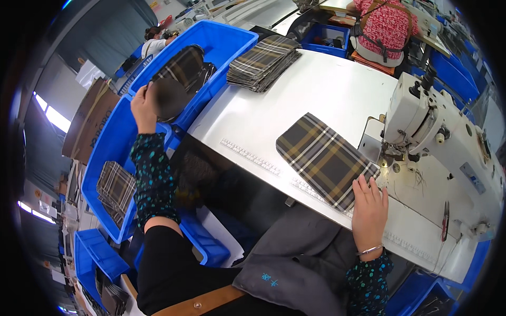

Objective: The person operates an industrial sewing machine to stitch a zipper onto a black fabric pouch. They guide the fabric under the needle, sew along the zipper line, and then cut the thread. The process is repeated for multiple pouches, with the person retrieving new items from a blue bin and placing finished ones aside.

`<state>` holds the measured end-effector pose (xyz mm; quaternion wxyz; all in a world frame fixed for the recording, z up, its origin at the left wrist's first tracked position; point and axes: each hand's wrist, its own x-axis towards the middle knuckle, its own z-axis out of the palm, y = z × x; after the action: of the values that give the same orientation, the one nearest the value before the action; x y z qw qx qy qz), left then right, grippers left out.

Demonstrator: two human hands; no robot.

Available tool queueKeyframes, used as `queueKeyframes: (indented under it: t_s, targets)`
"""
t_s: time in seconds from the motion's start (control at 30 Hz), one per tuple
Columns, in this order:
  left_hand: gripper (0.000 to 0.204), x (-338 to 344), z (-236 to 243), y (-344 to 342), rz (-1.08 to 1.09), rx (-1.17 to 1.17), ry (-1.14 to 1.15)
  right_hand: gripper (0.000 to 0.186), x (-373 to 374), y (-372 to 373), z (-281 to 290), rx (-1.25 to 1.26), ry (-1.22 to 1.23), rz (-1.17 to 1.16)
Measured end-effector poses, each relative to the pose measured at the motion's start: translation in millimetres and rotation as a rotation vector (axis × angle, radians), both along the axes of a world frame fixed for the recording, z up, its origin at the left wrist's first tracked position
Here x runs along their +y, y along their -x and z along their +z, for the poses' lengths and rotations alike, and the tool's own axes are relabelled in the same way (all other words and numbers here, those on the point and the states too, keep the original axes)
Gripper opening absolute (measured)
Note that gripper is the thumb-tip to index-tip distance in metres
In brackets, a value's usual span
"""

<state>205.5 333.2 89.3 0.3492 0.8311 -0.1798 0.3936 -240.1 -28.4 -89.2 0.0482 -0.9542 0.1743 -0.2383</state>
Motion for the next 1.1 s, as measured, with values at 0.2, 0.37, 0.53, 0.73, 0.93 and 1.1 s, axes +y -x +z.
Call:
queueKeyframes:
  t_s: [0.2, 0.37, 0.53, 0.73, 0.93, 1.1]
  targets:
    - [0.025, -41.0, 41.5, 123.3, -0.593, 0.376, 0.094, 0.034, 2.4, 6.6, 15.7, -0.149, -0.066, 0.097]
    - [0.02, -60.1, 25.0, 180.1, -0.882, 0.76, -0.125, 0.058, 29.0, 12.2, 49.5, -0.267, -0.879, 0.331]
    - [0.017, -75.0, 1.3, 191.5, -1.098, 0.983, -0.191, 0.054, 29.3, 23.4, 61.9, 0.068, -1.891, 0.464]
    - [0.046, -86.8, -54.3, 165.5, -1.613, 1.351, -0.374, 0.028, 26.7, 38.4, 73.1, -0.21, -1.982, 0.414]
    - [0.081, -130.8, -127.8, 245.6, -1.469, 2.155, -0.346, 0.027, 45.1, 31.3, 69.2, 0.13, -1.619, 0.557]
    - [0.031, -149.1, -115.9, 243.8, -1.79, 2.199, -0.272, 0.031, 43.7, 35.4, 84.6, 0.212, -1.704, 0.545]
